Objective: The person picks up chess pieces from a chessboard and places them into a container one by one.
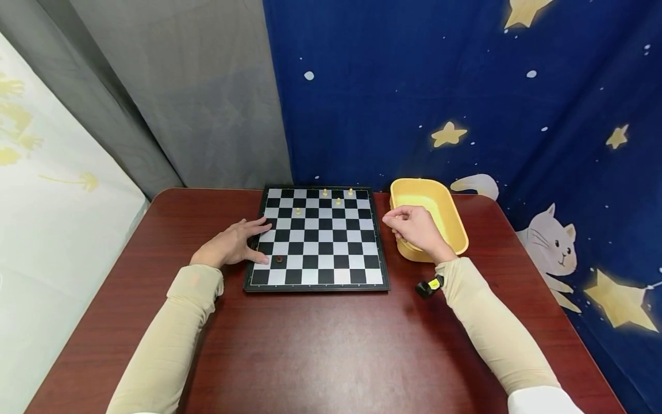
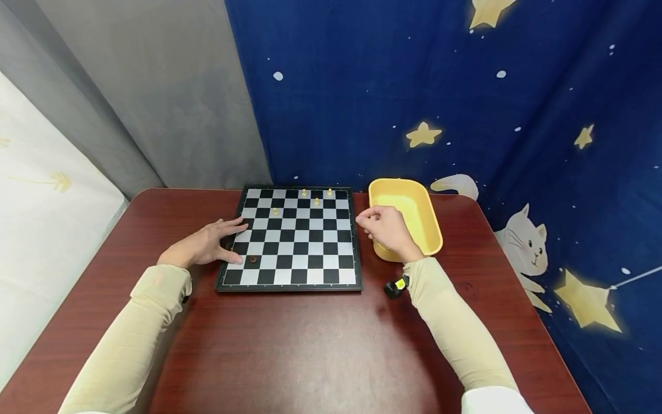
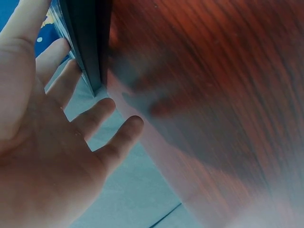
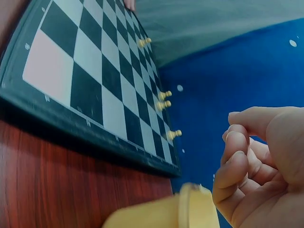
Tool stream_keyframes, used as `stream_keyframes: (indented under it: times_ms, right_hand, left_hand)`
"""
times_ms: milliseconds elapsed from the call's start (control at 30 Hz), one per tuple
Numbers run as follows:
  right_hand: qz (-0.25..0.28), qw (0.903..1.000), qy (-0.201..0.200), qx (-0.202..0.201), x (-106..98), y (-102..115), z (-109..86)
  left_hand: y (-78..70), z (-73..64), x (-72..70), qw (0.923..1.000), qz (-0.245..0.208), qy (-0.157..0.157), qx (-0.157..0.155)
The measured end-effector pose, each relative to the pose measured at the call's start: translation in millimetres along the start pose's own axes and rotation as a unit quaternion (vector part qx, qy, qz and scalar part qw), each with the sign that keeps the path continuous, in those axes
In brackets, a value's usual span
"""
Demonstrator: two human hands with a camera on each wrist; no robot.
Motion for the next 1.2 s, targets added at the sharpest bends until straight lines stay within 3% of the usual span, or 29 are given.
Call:
stream_keyframes:
  times_ms: [233,467,767,967,1200]
  right_hand:
    - [-0.017,0.9994,0.025,-0.017,22,14,3.8]
    - [0.002,0.9992,0.039,-0.002,42,22,4.9]
    - [-0.032,0.9967,0.051,-0.056,61,36,10.8]
    - [-0.038,0.9952,0.059,-0.068,79,41,11.0]
    - [-0.041,0.9904,0.096,-0.091,103,57,9.1]
  left_hand:
    - [-0.2,-0.5,0.3,1.0000,0.001,-0.001,0.000]
    - [-1.1,-0.8,0.4,1.0000,0.001,0.000,0.004]
    - [0.3,-0.1,0.6,1.0000,0.007,0.001,0.004]
    - [1.8,1.8,2.2,1.0000,-0.004,0.003,0.004]
    - [3.1,2.9,1.7,0.9999,-0.008,0.006,0.005]
Point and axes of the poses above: each hand's wrist, its own z-axis towards the middle knuckle, its own x-axis out of the palm, y = z × x, the point moved 7 cm from there along z, towards the middle knuckle, and after that the axes turned 3 degrees about -x, right-handed, at the moved point
